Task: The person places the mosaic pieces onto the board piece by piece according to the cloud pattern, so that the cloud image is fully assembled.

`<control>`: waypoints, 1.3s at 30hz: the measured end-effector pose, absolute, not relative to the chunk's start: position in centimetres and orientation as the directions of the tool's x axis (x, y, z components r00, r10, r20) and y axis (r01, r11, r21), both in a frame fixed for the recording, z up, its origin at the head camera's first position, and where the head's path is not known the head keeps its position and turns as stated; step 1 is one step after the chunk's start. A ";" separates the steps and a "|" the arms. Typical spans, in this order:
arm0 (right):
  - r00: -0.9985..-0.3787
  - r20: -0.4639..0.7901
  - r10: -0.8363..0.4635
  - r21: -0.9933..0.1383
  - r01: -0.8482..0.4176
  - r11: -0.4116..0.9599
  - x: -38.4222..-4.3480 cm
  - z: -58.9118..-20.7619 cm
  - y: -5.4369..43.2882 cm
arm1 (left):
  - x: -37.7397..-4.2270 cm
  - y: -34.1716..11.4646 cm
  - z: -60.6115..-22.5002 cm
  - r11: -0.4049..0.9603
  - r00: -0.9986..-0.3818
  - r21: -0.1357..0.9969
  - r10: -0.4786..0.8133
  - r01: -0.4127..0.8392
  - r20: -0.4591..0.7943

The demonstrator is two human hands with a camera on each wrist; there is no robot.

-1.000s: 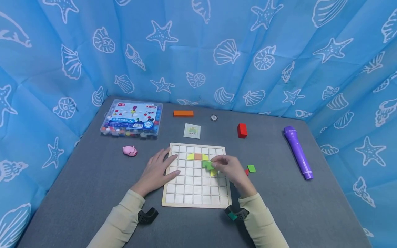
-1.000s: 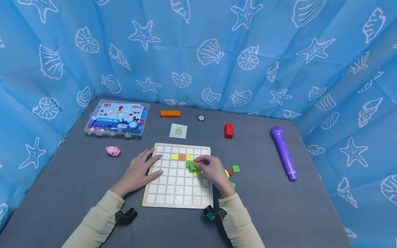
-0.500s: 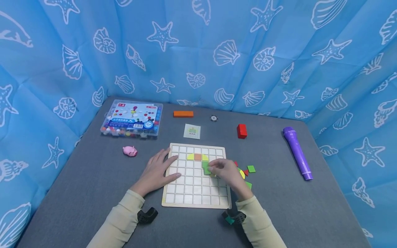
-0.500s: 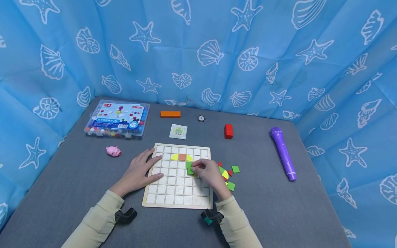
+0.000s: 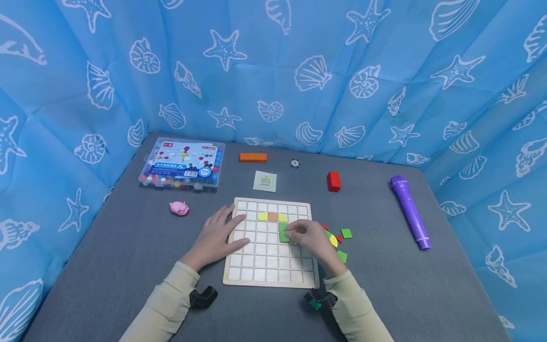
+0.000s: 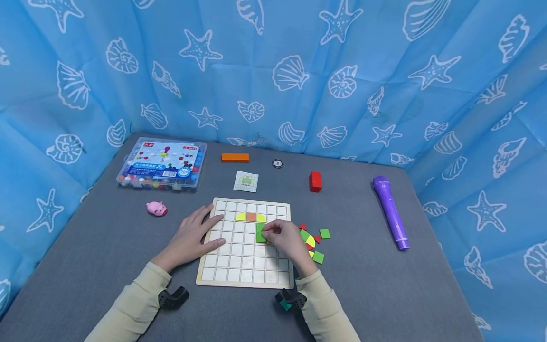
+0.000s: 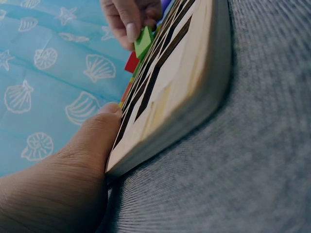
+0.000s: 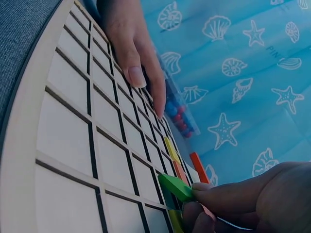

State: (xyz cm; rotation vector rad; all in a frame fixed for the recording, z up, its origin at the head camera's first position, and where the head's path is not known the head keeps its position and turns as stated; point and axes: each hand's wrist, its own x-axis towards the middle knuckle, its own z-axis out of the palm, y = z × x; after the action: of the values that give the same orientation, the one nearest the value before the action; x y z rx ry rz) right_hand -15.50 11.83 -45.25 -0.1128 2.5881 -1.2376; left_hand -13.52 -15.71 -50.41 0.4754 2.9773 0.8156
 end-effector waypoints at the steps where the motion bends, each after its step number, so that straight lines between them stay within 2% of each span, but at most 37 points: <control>1: -0.961 -0.202 -0.190 -0.770 0.037 0.637 -15.5 -45.3 11.8 | -13.5 -15.7 -50.4 0.817 -0.953 0.501 0.295 0.286 0.063; 17: -0.968 -0.201 -0.153 -0.728 0.044 0.684 -15.3 -45.2 11.4 | -13.5 -15.6 -50.4 0.820 -0.951 0.495 0.304 0.286 0.045; 31: -0.969 -0.123 -0.215 -0.645 -0.086 0.759 -15.4 -45.2 10.8 | -13.4 -15.8 -50.3 0.813 -0.950 0.498 0.301 0.302 0.085; 39: -0.970 -0.115 -0.214 -0.619 -0.098 0.780 -15.4 -45.3 10.6 | -13.3 -15.7 -50.4 0.812 -0.949 0.496 0.299 0.308 0.100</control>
State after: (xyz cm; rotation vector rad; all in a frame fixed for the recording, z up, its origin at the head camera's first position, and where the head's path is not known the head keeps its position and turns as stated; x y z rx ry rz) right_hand -15.40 10.61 -45.25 -0.2468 2.7924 -0.9558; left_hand -13.35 -15.72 -50.40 0.5041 3.0067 0.8269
